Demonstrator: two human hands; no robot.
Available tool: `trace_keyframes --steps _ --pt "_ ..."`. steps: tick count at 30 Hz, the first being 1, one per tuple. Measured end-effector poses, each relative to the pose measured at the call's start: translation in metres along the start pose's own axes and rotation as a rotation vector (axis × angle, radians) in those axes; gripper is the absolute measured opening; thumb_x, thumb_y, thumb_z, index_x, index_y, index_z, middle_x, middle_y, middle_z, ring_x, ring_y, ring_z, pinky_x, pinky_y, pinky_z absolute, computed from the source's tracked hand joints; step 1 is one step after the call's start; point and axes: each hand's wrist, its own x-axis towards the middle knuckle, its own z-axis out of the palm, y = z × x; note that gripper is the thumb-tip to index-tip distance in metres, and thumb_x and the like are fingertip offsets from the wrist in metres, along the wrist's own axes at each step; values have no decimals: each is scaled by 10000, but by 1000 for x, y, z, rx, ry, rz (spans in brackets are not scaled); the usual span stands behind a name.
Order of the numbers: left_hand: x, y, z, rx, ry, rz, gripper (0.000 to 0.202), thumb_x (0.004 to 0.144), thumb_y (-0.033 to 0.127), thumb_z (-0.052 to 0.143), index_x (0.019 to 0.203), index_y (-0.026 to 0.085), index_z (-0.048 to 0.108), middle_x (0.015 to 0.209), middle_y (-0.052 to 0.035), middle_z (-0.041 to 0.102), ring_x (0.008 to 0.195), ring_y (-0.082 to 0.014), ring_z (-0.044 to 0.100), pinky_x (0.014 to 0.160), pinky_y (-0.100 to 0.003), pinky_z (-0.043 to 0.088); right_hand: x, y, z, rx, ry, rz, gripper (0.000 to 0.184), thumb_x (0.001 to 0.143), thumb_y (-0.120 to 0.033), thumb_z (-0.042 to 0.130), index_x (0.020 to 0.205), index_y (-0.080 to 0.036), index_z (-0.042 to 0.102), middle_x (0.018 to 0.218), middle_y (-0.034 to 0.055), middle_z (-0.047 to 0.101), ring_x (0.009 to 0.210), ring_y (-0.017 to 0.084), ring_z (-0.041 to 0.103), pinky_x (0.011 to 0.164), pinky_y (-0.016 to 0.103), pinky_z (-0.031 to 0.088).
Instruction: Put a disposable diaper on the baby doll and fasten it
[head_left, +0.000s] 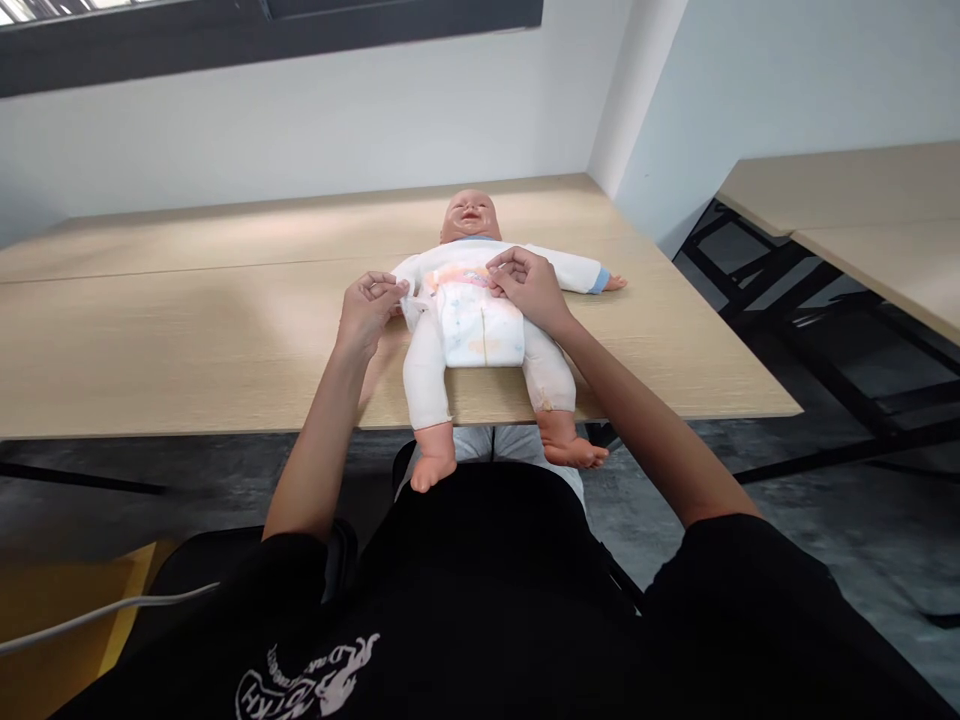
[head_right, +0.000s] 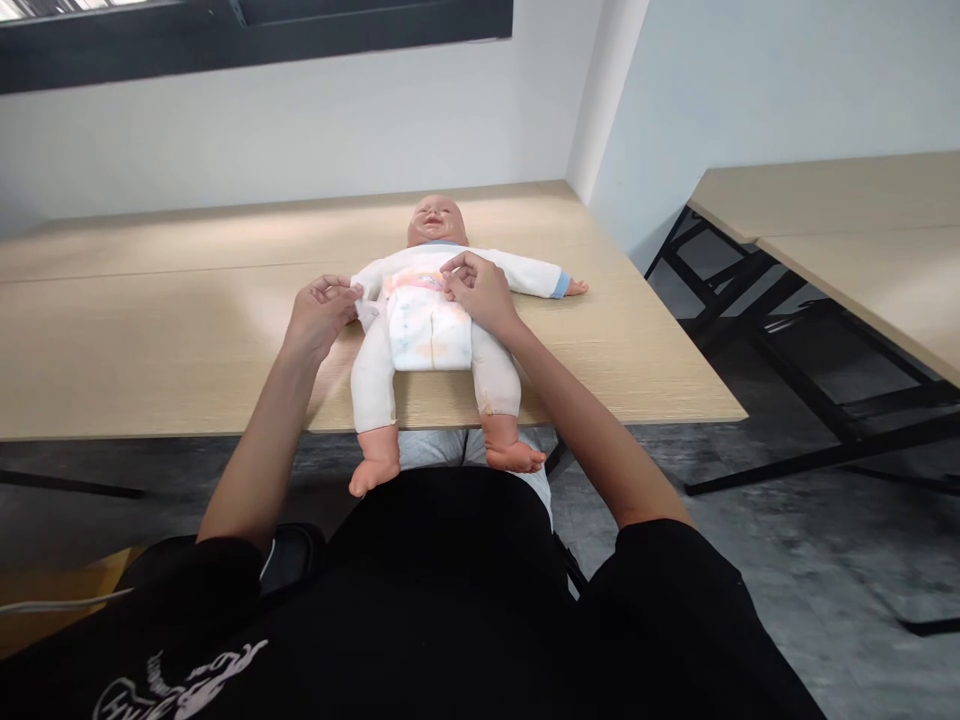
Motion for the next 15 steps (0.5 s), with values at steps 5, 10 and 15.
trace_keyframes --steps 5,10,15 --pt "-2 -1 14 206 101 303 270 786 241 775 781 186 510 756 21 571 698 -90 553 634 -215 464 1 2 1 0 10 8 14 890 -179 630 876 -182 633 748 3 695 631 111 657 635 233 540" --pt "-11 11 41 430 -29 554 148 875 154 661 807 170 530 833 3 585 765 -93 564 695 -258 448 3 4 -1 -60 11 -3 33 883 -212 637 887 -182 650 762 6 696 661 127 662 662 250 522" --pt "-12 16 47 591 -216 587 114 834 107 655 776 170 579 815 -5 622 751 -112 546 717 -277 436 -1 -6 -2 -234 -64 -125 152 827 -319 719 864 -172 730 745 1 693 654 123 580 636 249 430"
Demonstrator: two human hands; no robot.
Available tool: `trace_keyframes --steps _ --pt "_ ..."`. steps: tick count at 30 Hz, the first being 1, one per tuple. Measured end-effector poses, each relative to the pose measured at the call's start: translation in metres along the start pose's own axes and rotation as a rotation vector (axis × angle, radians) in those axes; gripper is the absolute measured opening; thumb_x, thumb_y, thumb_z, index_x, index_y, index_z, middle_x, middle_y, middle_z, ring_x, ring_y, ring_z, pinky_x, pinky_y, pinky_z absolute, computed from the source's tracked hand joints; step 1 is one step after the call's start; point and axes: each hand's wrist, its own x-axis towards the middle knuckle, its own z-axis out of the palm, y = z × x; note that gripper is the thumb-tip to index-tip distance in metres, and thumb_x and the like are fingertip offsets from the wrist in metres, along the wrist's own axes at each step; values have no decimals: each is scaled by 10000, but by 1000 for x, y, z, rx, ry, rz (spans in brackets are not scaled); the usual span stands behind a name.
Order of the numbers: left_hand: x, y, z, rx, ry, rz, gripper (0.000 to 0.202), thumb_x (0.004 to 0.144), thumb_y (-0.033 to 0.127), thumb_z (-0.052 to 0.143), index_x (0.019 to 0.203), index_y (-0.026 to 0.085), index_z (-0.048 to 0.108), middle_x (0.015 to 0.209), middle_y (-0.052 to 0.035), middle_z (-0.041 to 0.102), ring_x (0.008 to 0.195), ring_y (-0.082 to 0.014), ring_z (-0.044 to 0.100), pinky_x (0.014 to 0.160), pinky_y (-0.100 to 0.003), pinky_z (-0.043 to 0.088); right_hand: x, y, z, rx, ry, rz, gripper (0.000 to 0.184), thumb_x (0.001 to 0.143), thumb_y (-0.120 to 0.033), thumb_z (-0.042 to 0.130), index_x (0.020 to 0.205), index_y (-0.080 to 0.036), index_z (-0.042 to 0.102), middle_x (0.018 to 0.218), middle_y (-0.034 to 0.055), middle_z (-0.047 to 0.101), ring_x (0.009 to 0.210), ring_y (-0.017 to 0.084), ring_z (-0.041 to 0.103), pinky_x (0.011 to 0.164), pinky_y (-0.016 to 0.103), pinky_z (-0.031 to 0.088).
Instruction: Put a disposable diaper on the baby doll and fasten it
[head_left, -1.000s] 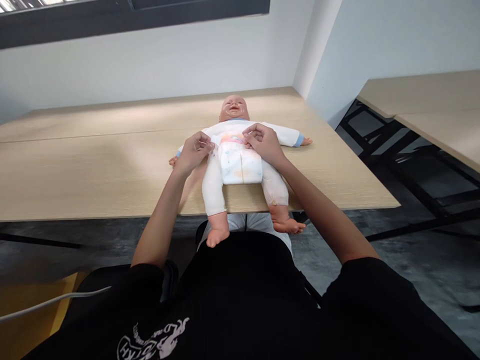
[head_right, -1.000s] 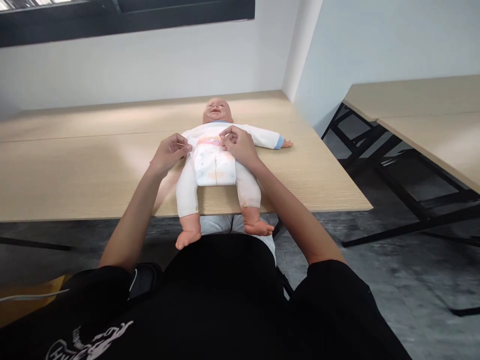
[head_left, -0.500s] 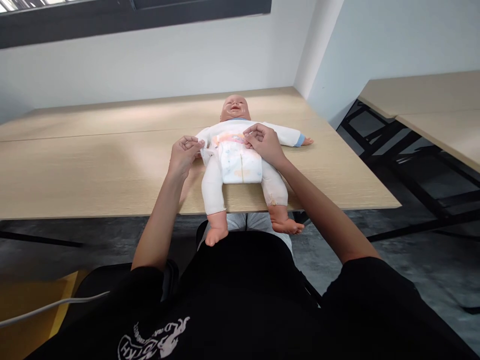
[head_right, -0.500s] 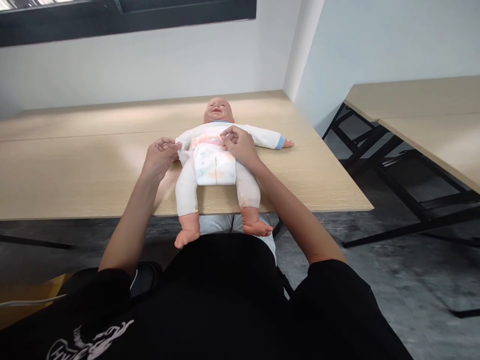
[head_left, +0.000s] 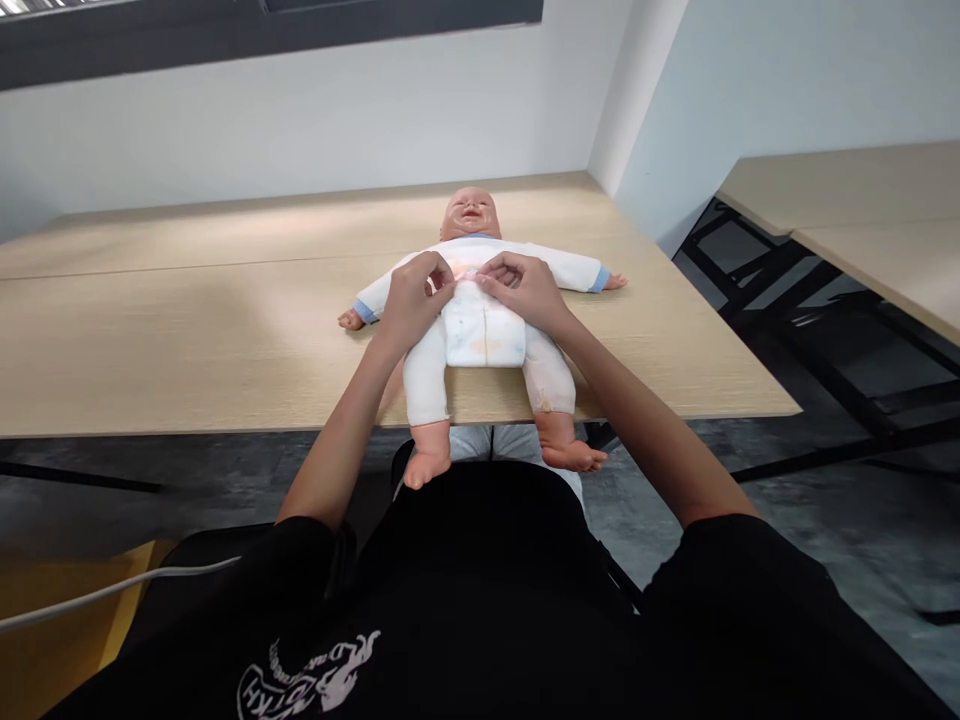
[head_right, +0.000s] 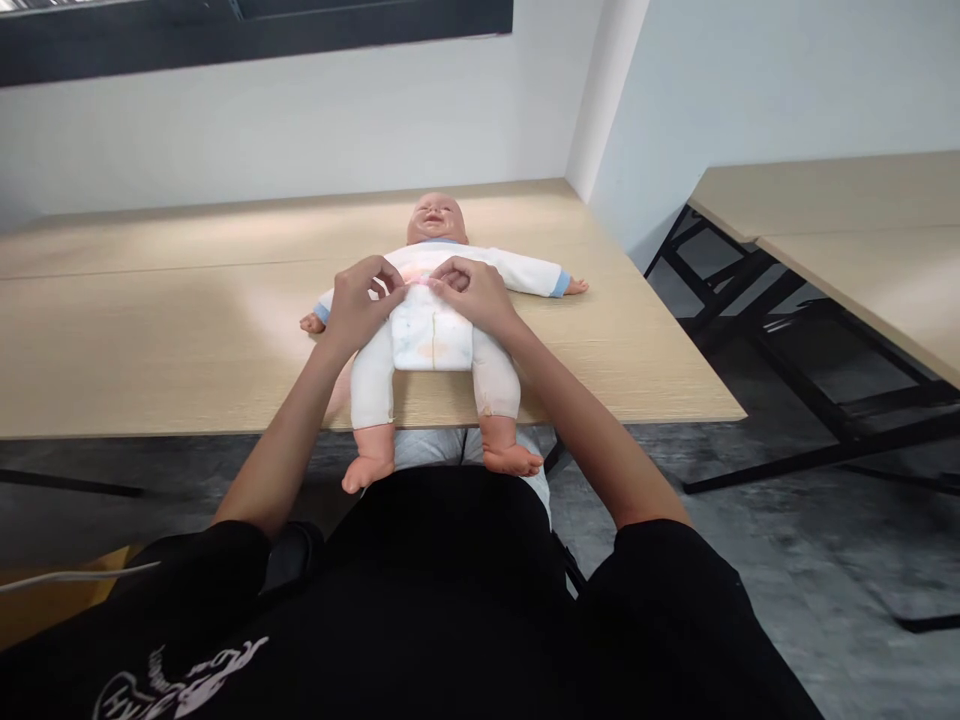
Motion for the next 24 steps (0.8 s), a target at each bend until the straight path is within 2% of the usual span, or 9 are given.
trace_keyframes --steps 3,7,11,14,19,24 --pt "0 -7 0 -29 -38 -10 78 836 168 686 788 172 624 816 -14 660 745 -124 554 711 -270 436 -2 -5 -1 -16 -53 -17 208 800 -366 755 857 -166 760 736 3 686 661 123 552 633 253 389" --pt "-2 -17 3 -84 -48 -1 61 857 230 702 842 171 692 845 -29 698 755 -132 568 710 -265 433 -1 -4 0 7 -101 -30 188 800 -332 760 899 -174 787 791 14 697 677 125 552 653 259 394" --pt "-5 -21 5 -75 23 78 55 876 239 707 865 187 720 891 -34 716 830 -154 602 778 -285 452 0 0 0 -42 -160 -113 177 830 -274 727 976 -216 809 885 31 660 736 139 547 714 279 445" --pt "-6 -20 5 -47 78 86 30 871 191 697 874 197 726 922 -33 725 892 -170 626 841 -302 474 -1 2 1 -89 -210 -195 200 887 -250 659 1016 -238 811 911 46 595 837 173 559 820 321 472" --pt "-5 -15 3 -121 -42 27 48 857 233 736 826 196 736 951 -41 749 944 -189 663 914 -326 506 -2 1 5 -120 -229 -181 212 920 -202 585 947 -198 795 969 68 594 968 209 573 932 361 460" --pt "-8 -15 -3 -148 -96 57 82 859 262 729 805 211 765 973 -43 761 993 -196 680 989 -347 498 -1 -3 5 -83 -163 -79 207 916 -224 569 915 -166 768 960 55 673 864 177 586 834 321 449"
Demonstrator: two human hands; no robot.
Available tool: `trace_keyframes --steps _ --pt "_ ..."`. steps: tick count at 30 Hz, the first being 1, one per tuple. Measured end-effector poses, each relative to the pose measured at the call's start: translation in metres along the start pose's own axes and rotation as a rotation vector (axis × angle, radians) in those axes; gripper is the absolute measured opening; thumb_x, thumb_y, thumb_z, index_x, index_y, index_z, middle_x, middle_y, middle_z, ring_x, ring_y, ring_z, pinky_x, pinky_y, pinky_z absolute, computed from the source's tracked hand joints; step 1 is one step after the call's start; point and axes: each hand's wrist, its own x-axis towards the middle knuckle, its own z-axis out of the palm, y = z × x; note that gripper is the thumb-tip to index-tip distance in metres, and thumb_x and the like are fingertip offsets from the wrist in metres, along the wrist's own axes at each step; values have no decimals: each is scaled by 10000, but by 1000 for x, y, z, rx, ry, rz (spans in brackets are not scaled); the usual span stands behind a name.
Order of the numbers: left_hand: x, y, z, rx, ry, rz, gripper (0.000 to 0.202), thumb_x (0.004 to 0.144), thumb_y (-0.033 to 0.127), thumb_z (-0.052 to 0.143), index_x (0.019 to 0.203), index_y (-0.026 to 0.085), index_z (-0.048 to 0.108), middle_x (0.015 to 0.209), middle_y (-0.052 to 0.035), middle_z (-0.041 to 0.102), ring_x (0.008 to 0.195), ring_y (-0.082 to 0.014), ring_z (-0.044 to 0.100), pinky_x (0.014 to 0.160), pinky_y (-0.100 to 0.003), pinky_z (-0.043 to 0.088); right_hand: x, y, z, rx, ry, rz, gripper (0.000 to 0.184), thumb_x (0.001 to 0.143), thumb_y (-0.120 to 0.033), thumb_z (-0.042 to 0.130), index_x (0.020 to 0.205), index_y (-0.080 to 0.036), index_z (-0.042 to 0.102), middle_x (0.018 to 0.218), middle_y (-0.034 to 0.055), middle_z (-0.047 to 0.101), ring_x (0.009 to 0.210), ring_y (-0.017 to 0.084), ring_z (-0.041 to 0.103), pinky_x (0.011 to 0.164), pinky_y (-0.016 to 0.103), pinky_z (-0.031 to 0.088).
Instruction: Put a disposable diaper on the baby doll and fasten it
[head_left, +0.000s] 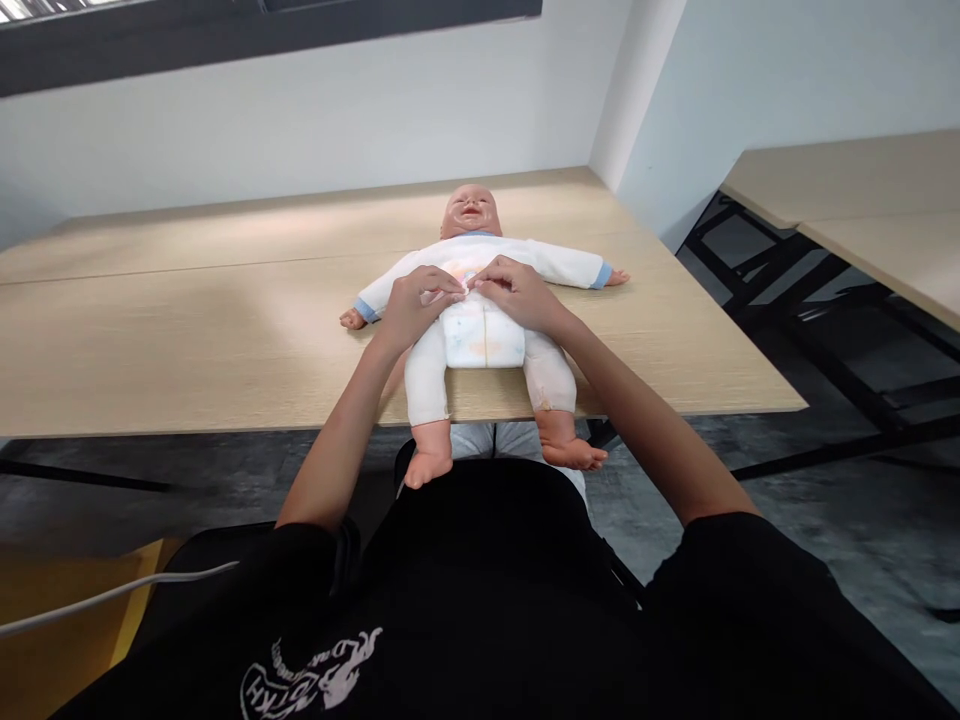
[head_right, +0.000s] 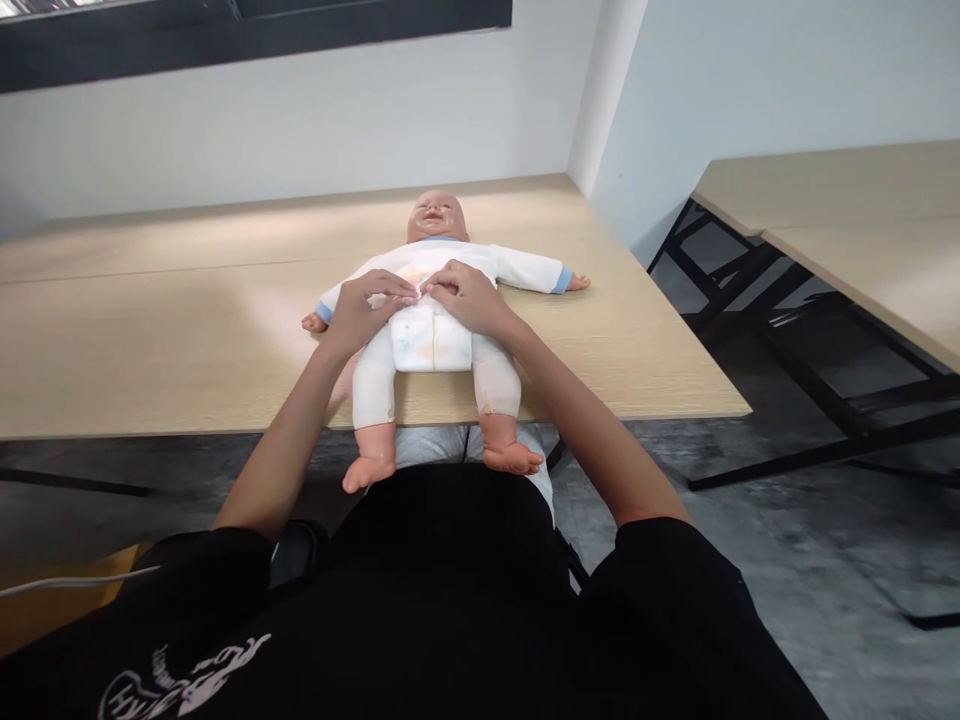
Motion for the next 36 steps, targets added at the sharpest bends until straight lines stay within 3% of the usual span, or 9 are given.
trace_keyframes --steps 5,9,13,17,26,31,33,36 --pt "1 1 -1 -36 -43 -74 131 871 334 725 872 225 797 979 -54 763 1038 -205 651 945 -322 488 -1 -1 -2 109 48 44 262 886 -378 623 941 -148 736 911 42 713 734 145 541 702 284 415" --pt "15 6 11 -75 33 -143 235 841 414 767 772 190 770 849 -48 743 866 -176 620 830 -286 480 0 0 -1 189 70 57 362 856 -498 648 929 -148 709 873 48 711 718 145 558 682 277 422" --pt "25 9 20 -336 61 -241 363 681 479 888 737 154 737 777 -39 724 740 -139 601 726 -248 476 1 2 0 257 95 56 513 845 -666 647 918 -159 682 877 56 704 764 160 599 697 280 450" --pt "24 8 18 -539 19 -327 416 582 454 940 776 140 750 784 -34 729 719 -119 617 699 -226 477 1 4 0 230 108 56 596 824 -754 641 939 -171 679 822 34 677 701 138 562 653 264 435" --pt "22 10 19 -542 44 -314 208 677 286 871 764 134 758 771 -31 735 670 -91 598 639 -205 443 -4 -5 -1 56 230 -65 418 902 -599 656 911 -182 677 741 5 610 632 113 488 627 248 429" --pt "22 11 19 -432 74 -316 173 717 260 852 697 142 727 648 4 658 537 -62 474 557 -214 368 -5 -7 -2 17 238 -98 262 938 -453 660 920 -191 663 754 3 608 665 121 505 651 257 435" --pt "23 11 19 -357 83 -277 181 743 285 845 697 152 730 654 3 663 551 -75 484 582 -228 390 -5 -8 -2 18 239 -98 243 938 -434 665 919 -193 661 756 2 609 672 121 508 654 259 434" --pt "23 10 17 -261 90 -161 166 777 306 824 728 169 744 764 -16 729 714 -128 606 736 -265 474 -5 -10 -3 51 244 -112 302 926 -492 678 905 -192 659 738 2 603 655 120 502 636 263 425"
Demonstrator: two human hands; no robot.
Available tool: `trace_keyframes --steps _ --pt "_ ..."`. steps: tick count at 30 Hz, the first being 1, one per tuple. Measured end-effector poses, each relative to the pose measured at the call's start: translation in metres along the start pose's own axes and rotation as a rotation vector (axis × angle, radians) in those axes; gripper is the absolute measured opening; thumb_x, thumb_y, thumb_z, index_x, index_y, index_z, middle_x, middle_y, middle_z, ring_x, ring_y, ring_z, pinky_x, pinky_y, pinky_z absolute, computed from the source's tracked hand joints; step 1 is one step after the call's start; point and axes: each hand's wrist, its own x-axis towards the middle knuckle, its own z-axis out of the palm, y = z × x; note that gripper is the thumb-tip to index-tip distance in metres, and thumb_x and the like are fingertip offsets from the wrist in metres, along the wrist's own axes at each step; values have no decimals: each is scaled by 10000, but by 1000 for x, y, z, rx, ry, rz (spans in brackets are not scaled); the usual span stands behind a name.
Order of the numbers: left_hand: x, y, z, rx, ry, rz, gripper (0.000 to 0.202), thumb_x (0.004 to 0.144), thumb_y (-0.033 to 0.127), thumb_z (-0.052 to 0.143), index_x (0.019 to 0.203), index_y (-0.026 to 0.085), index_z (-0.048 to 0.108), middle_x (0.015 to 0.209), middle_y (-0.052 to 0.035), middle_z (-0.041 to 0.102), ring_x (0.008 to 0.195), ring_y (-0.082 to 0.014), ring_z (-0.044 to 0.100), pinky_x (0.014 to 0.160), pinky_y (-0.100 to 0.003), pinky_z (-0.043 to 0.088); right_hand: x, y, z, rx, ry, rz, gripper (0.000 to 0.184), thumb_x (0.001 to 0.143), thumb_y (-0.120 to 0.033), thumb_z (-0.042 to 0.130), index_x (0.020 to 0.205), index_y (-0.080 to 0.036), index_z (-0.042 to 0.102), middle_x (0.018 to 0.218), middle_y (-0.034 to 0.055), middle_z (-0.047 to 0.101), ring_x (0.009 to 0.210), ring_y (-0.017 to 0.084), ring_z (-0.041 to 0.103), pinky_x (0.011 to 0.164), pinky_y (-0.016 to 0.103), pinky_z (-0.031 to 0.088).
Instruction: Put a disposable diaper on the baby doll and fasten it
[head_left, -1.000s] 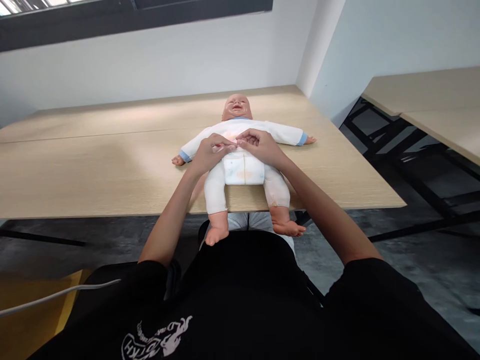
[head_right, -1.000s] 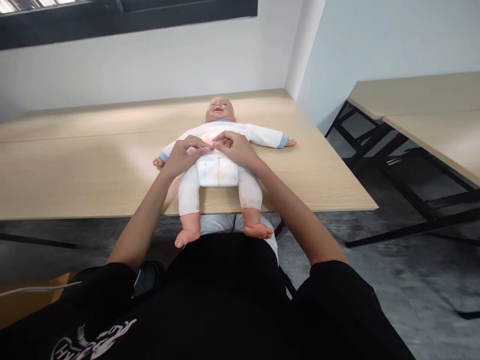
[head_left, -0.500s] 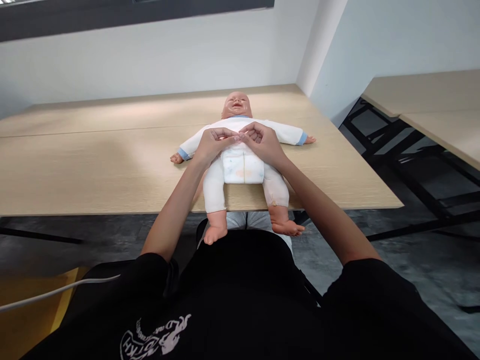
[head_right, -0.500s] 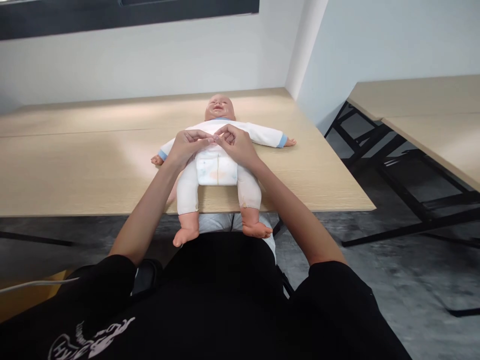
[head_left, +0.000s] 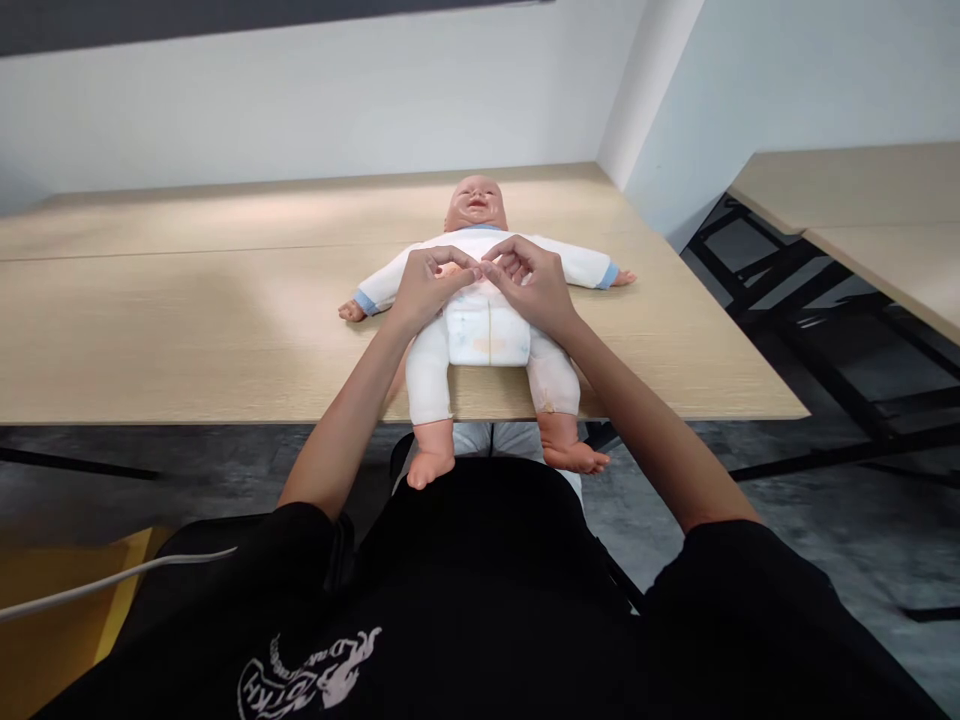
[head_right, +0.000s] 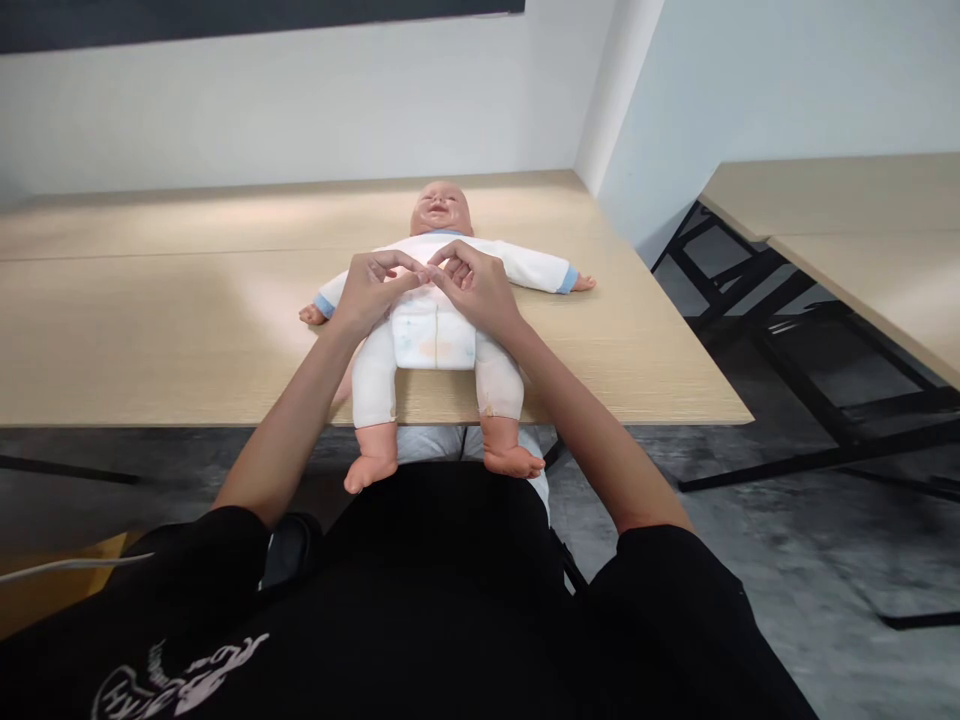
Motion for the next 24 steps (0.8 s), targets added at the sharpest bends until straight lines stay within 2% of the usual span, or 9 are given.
trace_keyframes --steps 2,6,9,12,15,18,21,24 --pt "0 -1 -2 30 -12 63 143 791 299 808 748 178 745 825 -20 754 827 -156 652 833 -290 489 0 -2 0 27 8 2 382 910 -575 679 899 -193 662 727 2 599 640 116 492 617 263 412" --pt "1 -2 -3 57 -24 102 130 807 298 790 775 188 730 871 -15 760 922 -177 674 940 -324 477 0 -5 0 101 -7 60 538 840 -728 685 907 -195 658 696 -7 577 611 107 466 579 259 383" --pt "-1 4 -3 65 -33 124 128 826 297 773 790 190 712 891 -9 751 960 -186 672 994 -344 456 0 -9 -3 172 -23 108 589 781 -759 725 944 -198 650 692 -16 561 617 108 480 585 262 394" --pt "-15 20 -7 91 18 137 90 856 266 746 825 192 706 918 -9 743 976 -189 660 999 -351 445 -4 -21 -17 136 -4 128 569 813 -750 699 985 -210 644 759 -3 592 693 126 542 658 279 450" --pt "-42 38 -14 187 70 137 86 888 278 732 856 200 712 957 -16 737 1018 -200 643 1013 -363 438 -21 -41 -38 9 -24 117 483 889 -679 658 1029 -216 654 903 35 654 851 173 619 795 326 502" --pt "-75 48 -19 344 14 103 70 871 282 762 890 223 730 1005 -17 732 1081 -235 627 1059 -410 413 -52 -61 -53 -182 -149 99 344 922 -547 677 1023 -218 675 1047 73 685 1019 250 634 933 410 502" --pt "-101 46 -15 489 -4 13 135 827 246 804 919 230 706 1084 -26 715 1153 -276 604 1081 -454 381 -87 -75 -53 -468 -220 129 222 945 -410 665 1031 -206 684 1107 109 671 1086 306 600 983 478 467" --pt "-115 41 -5 573 57 -39 170 821 223 802 914 220 660 1132 -45 685 1151 -296 594 1055 -475 393 -111 -84 -42 -688 -175 188 176 955 -339 637 1010 -177 678 1167 146 646 1105 336 569 976 511 452"
